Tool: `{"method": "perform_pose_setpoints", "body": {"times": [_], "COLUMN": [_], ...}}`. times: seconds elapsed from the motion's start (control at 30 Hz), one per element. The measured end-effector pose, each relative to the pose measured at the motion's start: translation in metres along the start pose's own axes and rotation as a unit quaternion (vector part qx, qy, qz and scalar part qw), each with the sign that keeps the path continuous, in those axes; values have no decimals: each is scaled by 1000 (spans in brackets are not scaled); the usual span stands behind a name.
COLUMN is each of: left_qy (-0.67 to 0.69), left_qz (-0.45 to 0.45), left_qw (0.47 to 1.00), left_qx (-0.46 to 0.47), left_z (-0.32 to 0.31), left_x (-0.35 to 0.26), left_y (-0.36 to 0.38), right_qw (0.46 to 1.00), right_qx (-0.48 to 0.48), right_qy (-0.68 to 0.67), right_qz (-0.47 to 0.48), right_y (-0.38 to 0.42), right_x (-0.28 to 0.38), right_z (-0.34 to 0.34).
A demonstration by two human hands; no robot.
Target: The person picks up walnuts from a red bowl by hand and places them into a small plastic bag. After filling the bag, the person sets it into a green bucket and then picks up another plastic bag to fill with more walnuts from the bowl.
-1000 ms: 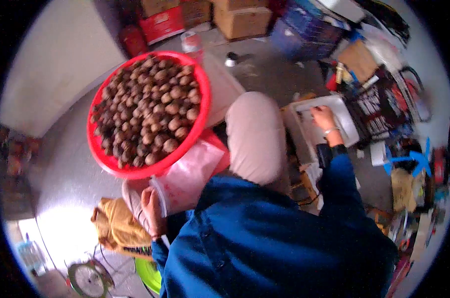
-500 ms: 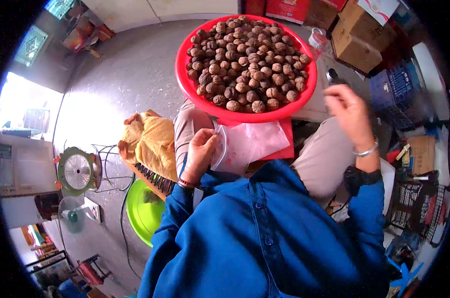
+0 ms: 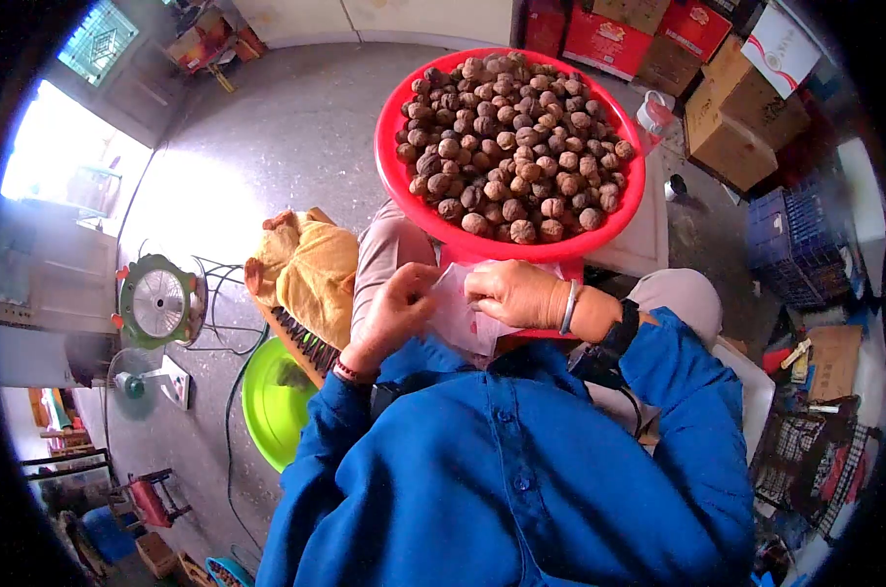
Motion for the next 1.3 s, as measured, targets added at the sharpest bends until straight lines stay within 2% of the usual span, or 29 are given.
{"method": "perform_pose_setpoints", "body": {"times": [0.07,0.1,0.13,0.23,0.3,0.37,0.47,0.53,0.57,0.63,0.67,0.8,1.0,1.07,1.1,1.2,1.23,1.3], "left_qy": [19,2,1,-93,-111,-130,-147,-150,-150,-187,-188,-196,-202,-200,-199,-202,-208,-185], "left_qz": [34,27,27,-63,-44,-24,-62,-77,-76,-146,-144,-156,-194,-211,-214,-201,-187,-184], "left_qw": [999,996,996,983,981,978,972,971,971,953,952,948,942,940,940,942,943,949], "left_qx": [-37,-85,-85,-145,-154,-165,-173,-170,-173,-188,-193,-196,-185,-180,-179,-179,-180,-175], "left_z": [12,17,18,21,16,17,19,20,20,16,18,22,15,14,12,4,2,1], "left_x": [6,14,18,9,0,-3,-4,-1,-4,-19,-15,-9,-20,-20,-23,-47,-51,-47], "left_y": [3,0,-3,-5,-3,-3,-5,-7,-7,-5,-6,-8,-12,-15,-15,-10,-10,-12], "right_qw": [1000,1000,1000,999,998,986,949,928,925,920,912,904,930,959,966,961,972,991], "right_qx": [-5,-3,0,-2,-3,-109,-192,-193,-176,-153,-132,-78,-138,-199,-203,-136,-127,-93], "right_qy": [4,-2,-8,-37,-57,-108,-18,101,169,195,221,213,203,-31,-70,-223,-194,-97], "right_qz": [-5,-1,3,3,4,-62,-251,-301,-292,-305,-320,-362,-274,-199,-146,-95,-28,-14], "right_y": [4,5,5,5,4,1,5,11,12,14,14,10,6,-5,-9,-15,-18,-15], "right_x": [-2,-2,-1,-1,-2,-4,-26,-39,-48,-59,-62,-72,-55,-32,-14,0,14,15], "right_z": [2,2,2,1,5,33,77,91,91,85,82,76,82,83,85,60,59,49]}}
Point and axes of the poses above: each hand's wrist, its own y-axis away from the middle knuckle, its own z-axis out of the back of the hand, x = y × z, the point moved 6 cm from there along -y, towards the middle knuckle, and after that the axes turned 3 degrees about -x, right-handed, at the moved point
